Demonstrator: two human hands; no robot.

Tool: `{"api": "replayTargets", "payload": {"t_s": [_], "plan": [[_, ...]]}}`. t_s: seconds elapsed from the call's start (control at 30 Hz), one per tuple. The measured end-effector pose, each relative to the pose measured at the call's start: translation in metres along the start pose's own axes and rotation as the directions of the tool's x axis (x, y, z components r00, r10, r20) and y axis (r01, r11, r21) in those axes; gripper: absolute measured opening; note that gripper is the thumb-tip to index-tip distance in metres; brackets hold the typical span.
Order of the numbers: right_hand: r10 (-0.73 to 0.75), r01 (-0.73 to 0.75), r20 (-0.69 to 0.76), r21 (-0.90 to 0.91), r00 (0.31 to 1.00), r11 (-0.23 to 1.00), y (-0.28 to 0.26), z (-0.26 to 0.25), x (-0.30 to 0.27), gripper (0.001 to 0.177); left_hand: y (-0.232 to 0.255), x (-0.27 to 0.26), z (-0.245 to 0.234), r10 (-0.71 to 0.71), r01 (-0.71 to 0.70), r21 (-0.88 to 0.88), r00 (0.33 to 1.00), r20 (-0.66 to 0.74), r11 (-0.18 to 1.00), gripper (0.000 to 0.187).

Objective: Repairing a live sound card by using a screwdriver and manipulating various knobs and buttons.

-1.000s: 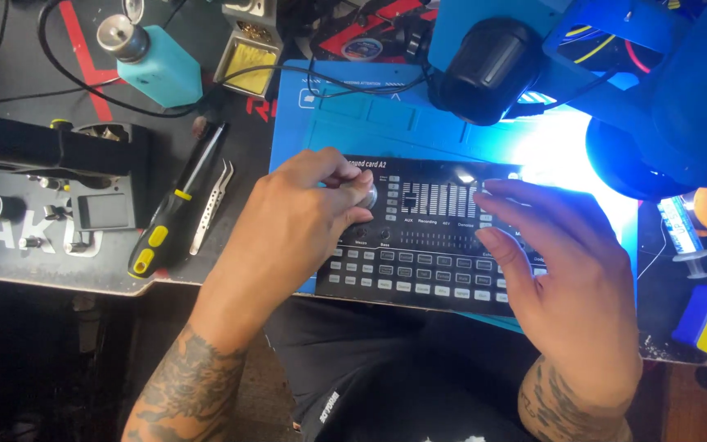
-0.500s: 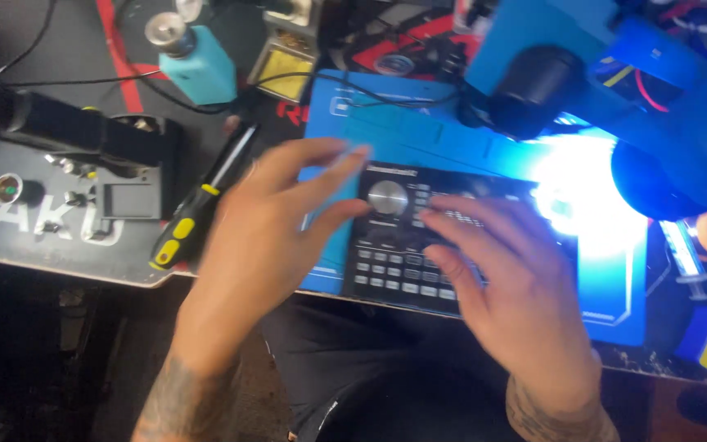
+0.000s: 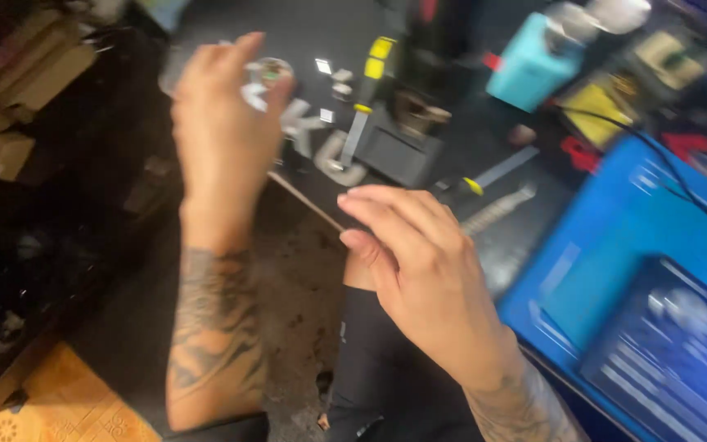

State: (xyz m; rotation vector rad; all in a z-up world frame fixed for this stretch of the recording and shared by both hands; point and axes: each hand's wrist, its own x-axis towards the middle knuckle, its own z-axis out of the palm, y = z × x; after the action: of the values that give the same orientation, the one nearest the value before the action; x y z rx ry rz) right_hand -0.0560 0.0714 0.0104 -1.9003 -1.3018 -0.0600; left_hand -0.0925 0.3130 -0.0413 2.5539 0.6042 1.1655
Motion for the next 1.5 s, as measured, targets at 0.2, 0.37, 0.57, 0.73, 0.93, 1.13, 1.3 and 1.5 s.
{"api": "replayTargets", "payload": {"t_s": [0.2, 0.37, 0.57, 0.73, 0.93, 1.13, 1.3, 1.5], "plan": [[0.021, -0.020, -0.012, 0.035, 1.000, 0.999, 0.002, 0.059, 0.056, 0.029, -0.017, 0.013, 0.017, -0.121, 0.119, 0.021, 0.985, 0.121, 0.993, 0.046], [0.073, -0.073, 0.004, -0.003, 0.997, 0.997, 0.009, 0.070, 0.070, 0.031, -0.024, 0.012, 0.010, -0.167, 0.192, -0.143, 0.972, 0.168, 0.971, 0.043], [0.170, -0.159, -0.107, 0.104, 0.980, 0.982, 0.000, 0.031, 0.048, 0.047, 0.042, -0.033, -0.023, -0.105, 0.570, -0.815, 0.821, 0.561, 0.107, 0.054], [0.105, -0.152, -0.286, -0.147, 0.952, 0.977, 0.007, -0.028, -0.044, 0.057, 0.121, -0.083, -0.009, 0.349, 0.760, -0.457, 0.629, 0.695, -0.462, 0.051], [0.254, -0.422, -0.569, -0.183, 0.782, 0.888, 0.018, -0.109, -0.151, 0.058, 0.221, -0.106, 0.018, 0.667, 0.900, -0.231, 0.430, 0.608, -0.370, 0.047], [0.319, -0.489, -0.526, -0.223, 0.788, 0.843, 0.035, -0.179, -0.217, 0.058, 0.317, -0.117, 0.031, 0.679, 0.938, -0.330, 0.312, 0.664, -0.108, 0.049], [0.506, -0.655, -0.534, -0.124, 0.677, 0.746, 0.058, -0.209, -0.260, 0.051, 0.383, -0.103, 0.041, 0.730, -0.115, -0.864, 0.597, 0.333, 0.489, 0.048], [0.493, -0.633, -0.567, -0.066, 0.660, 0.771, 0.073, -0.223, -0.274, 0.054, 0.412, -0.102, 0.061, 0.770, -0.227, -0.783, 0.467, 0.435, 0.580, 0.043]]}}
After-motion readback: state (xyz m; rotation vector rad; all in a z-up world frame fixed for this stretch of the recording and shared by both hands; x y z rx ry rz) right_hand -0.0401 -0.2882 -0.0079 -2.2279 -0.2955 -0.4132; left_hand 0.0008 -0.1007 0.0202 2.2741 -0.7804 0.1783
